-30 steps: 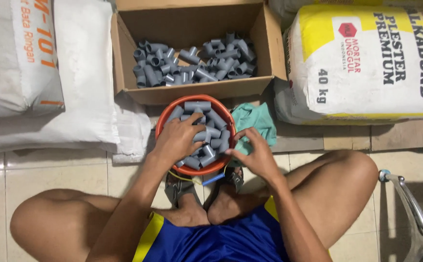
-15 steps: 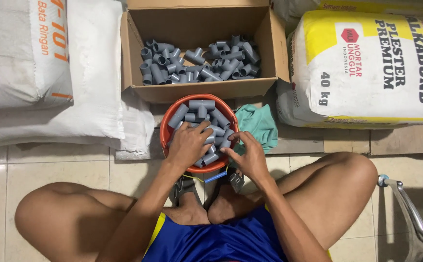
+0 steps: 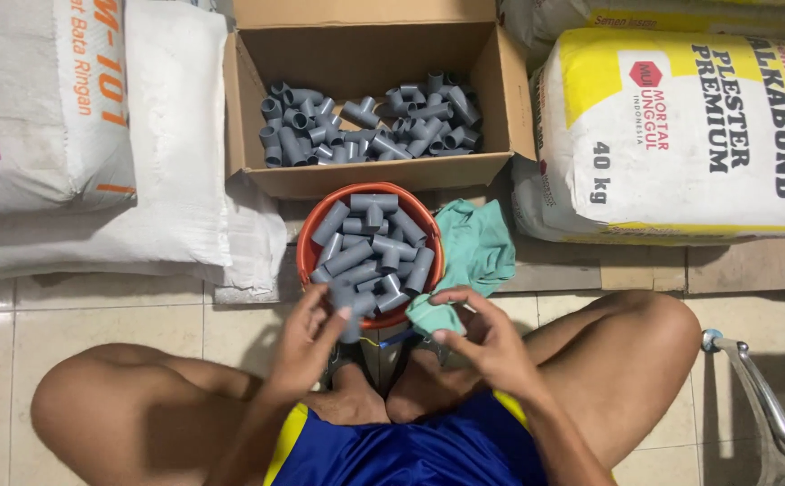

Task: Cleaning PVC T-fittings with a cloth and transferring them from a box to a bucket

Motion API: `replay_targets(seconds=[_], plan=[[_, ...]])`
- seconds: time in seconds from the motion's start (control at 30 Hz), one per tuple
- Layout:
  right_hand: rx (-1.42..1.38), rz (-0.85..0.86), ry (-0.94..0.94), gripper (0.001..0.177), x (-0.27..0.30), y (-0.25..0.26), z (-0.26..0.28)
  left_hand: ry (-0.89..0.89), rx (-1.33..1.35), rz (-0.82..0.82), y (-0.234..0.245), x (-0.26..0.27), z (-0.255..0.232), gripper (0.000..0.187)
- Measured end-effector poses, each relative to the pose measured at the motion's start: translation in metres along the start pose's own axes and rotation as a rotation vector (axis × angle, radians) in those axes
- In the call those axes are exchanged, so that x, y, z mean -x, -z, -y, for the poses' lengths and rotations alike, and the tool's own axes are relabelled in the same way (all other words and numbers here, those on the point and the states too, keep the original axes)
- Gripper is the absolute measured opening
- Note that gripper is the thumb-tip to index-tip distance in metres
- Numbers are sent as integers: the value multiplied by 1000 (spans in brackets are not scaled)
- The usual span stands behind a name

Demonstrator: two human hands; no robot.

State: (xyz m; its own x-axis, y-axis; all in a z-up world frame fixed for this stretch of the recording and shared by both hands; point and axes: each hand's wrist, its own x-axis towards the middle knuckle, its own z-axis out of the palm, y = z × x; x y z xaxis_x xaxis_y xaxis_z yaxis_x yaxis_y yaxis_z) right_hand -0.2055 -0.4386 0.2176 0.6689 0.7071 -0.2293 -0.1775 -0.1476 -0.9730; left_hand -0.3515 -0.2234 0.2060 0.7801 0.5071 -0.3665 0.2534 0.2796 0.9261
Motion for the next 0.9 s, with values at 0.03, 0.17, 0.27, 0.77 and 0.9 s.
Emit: replay_targets(seconds=[0.03,0.17,0.27,0.77,0.9], plan=[[-1,6,0,41,-2,-13,3,-1,0,-6,1,0,21,45],[354,-87,319,16,-10,-52,4,-10,299,87,-12,2,68,49],[426,-178,363,20,-8,-69,-8,-10,399,0,-25,9,74,41],[514,-209,566,14,-53,-59,9,-193,461,-150,-43,-27,31,32],[474,-295,551,9,-64,-43,-2,-163,550,-28,-53,-25,68,28]])
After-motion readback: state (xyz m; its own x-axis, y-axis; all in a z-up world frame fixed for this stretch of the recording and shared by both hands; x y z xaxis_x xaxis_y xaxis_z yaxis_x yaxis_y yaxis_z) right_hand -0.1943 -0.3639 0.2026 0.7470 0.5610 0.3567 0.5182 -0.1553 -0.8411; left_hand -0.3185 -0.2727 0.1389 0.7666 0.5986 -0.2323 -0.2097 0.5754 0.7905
